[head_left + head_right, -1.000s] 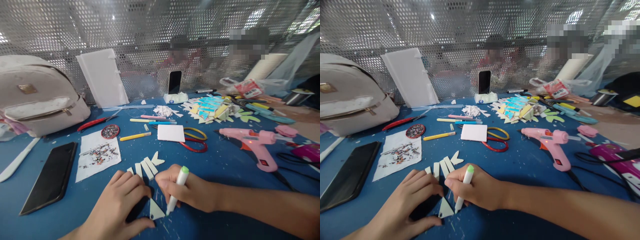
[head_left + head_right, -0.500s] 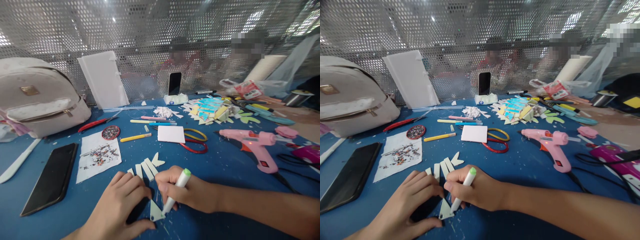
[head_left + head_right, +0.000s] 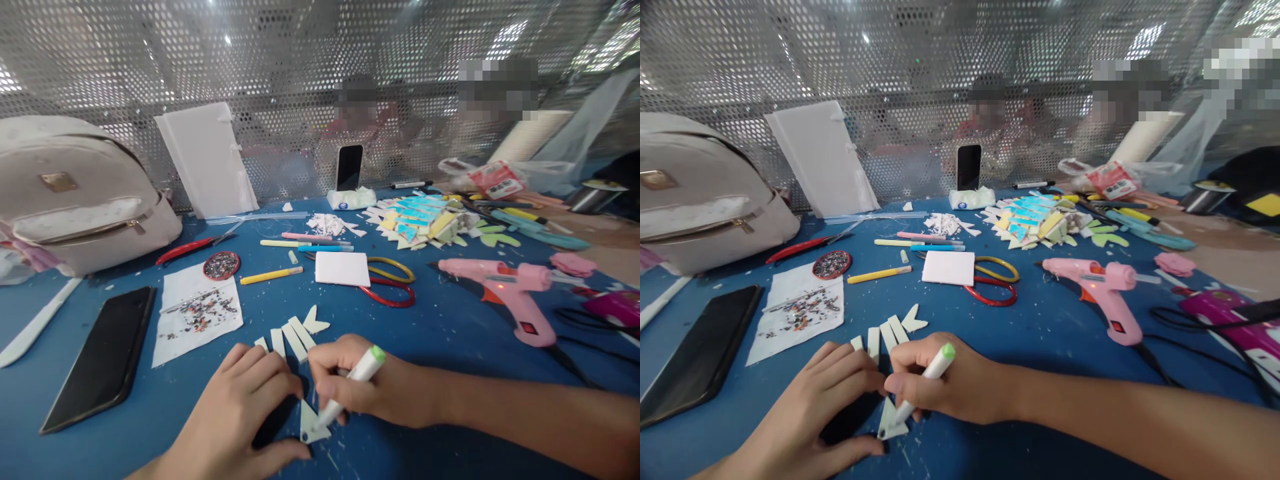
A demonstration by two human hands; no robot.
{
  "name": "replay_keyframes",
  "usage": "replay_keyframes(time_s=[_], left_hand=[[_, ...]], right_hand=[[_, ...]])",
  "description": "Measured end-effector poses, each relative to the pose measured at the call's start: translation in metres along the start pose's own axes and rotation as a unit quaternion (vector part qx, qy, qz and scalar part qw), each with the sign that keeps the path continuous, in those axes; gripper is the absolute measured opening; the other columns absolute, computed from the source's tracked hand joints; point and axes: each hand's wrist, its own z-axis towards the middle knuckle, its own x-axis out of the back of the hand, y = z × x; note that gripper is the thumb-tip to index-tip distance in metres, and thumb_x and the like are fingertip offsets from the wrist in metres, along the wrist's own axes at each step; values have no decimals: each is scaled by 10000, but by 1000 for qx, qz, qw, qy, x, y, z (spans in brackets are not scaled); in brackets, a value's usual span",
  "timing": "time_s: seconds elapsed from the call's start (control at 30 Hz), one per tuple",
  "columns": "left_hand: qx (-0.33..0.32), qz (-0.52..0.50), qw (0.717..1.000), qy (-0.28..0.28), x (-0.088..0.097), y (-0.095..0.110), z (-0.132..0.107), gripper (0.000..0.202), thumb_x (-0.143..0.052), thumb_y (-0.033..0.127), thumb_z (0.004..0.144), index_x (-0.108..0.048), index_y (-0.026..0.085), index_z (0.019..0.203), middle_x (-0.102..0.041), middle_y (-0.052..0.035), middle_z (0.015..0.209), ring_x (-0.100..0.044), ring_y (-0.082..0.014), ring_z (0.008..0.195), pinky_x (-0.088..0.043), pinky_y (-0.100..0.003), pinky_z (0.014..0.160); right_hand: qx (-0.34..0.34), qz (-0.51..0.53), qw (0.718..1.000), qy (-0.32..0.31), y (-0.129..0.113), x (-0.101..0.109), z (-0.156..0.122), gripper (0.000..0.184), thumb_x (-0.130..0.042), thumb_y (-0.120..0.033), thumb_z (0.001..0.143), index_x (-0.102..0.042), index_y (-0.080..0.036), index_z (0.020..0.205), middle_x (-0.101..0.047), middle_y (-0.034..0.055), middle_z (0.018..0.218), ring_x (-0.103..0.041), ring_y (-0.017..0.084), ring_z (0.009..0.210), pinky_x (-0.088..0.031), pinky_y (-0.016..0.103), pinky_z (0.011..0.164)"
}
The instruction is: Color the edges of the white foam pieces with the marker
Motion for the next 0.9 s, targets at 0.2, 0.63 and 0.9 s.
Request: replay_keyframes(time_s=[0.2,0.63,0.9], left_hand=[[-1,-2,1000,7,1,0,1,439,-499,657,976,-598,238,1059,-629,-20,933,-538,-202,787,-332,-335,707],[-7,2,1000,0,3,2,1,411,-517,637,978,-570,236,1052,-620,-16,931,-526,-208,790,-304,-329,707],[-2,-10,1000,9,0,0,0,398,-554,635,961,-561,250,1057,-618,0,939,-530,-206,796,-303,-331,717]], right_hand=[[1,-7,1000,-11,-1,1,0,421,-573,-524,926,-572,-150,732,-612,4,641,-553,121,571,-385,203,539],[-11,10,1000,-11,-1,-1,1,408,-557,-504,915,-533,-160,695,-599,13,616,-562,127,541,-387,200,502],[-17,13,1000,16,-4,-3,0,380,-506,-449,925,-495,-162,675,-577,13,626,-550,126,540,-386,204,501]])
